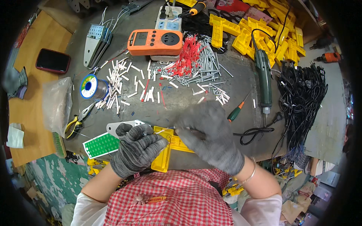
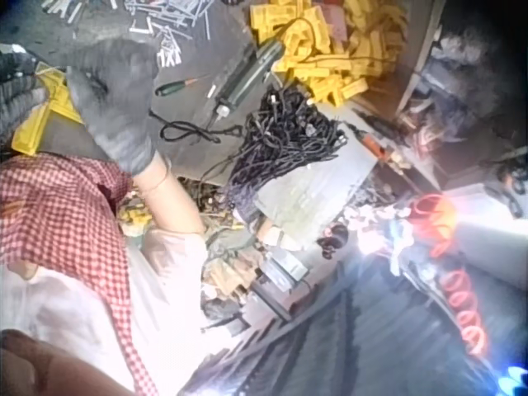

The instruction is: The person assembles an electrical device by unscrewing components with a power screwdriver, connecting and soldering wires inside the plastic housing, and driving screws to secure the parts together using the power screwdriver.

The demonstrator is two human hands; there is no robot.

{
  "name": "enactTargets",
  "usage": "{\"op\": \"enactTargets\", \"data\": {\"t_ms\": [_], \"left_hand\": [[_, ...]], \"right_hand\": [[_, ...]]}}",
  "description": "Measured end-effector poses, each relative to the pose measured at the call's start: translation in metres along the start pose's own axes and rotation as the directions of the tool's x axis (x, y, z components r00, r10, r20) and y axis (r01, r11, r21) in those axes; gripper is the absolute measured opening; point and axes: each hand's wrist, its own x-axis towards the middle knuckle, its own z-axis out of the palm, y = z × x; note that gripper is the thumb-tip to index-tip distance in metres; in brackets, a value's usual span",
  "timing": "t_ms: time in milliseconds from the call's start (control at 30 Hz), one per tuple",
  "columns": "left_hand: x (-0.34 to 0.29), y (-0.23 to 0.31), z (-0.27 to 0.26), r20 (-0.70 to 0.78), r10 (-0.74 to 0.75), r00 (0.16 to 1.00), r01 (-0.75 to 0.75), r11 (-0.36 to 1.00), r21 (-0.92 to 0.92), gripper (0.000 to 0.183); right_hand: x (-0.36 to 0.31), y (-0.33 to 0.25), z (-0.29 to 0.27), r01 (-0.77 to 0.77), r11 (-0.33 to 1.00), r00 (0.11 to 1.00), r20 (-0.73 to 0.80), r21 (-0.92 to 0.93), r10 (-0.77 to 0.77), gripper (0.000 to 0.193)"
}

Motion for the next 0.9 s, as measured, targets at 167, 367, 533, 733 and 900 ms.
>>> {"op": "enactTargets", "data": {"t_ms": [167, 367, 533, 733, 900], "left_hand": [[0.003, -0.001, 0.001, 0.000, -0.012, 1.000, 0.012, 0.999, -0.050, 0.023], [0.000, -0.005, 0.002, 0.029, -0.034, 0.999, 0.037, 0.995, -0.097, 0.023], [-0.004, -0.005, 0.003, 0.029, -0.028, 0.999, 0.030, 0.997, -0.073, 0.025], [-0.008, -0.008, 0.004, 0.019, 0.023, 1.000, -0.022, 1.000, -0.013, 0.026], [-0.004, -0.003, 0.003, -0.006, 0.023, 1.000, -0.023, 1.000, 0.007, 0.025]], "right_hand": [[-0.042, -0.005, 0.005, 0.214, 0.974, 0.977, 0.027, -0.072, -0.213, 0.019], [-0.031, -0.003, 0.015, 0.132, 0.991, 0.982, 0.133, 0.027, -0.134, 0.027], [-0.027, -0.007, 0.031, 0.113, 0.991, 0.984, 0.146, -0.071, -0.102, 0.025], [-0.030, 0.005, 0.039, 0.190, 0.970, 0.970, 0.181, -0.150, -0.162, 0.021], [-0.025, 0.002, 0.038, 0.184, 0.973, 0.972, 0.171, -0.138, -0.159, 0.017]]}}
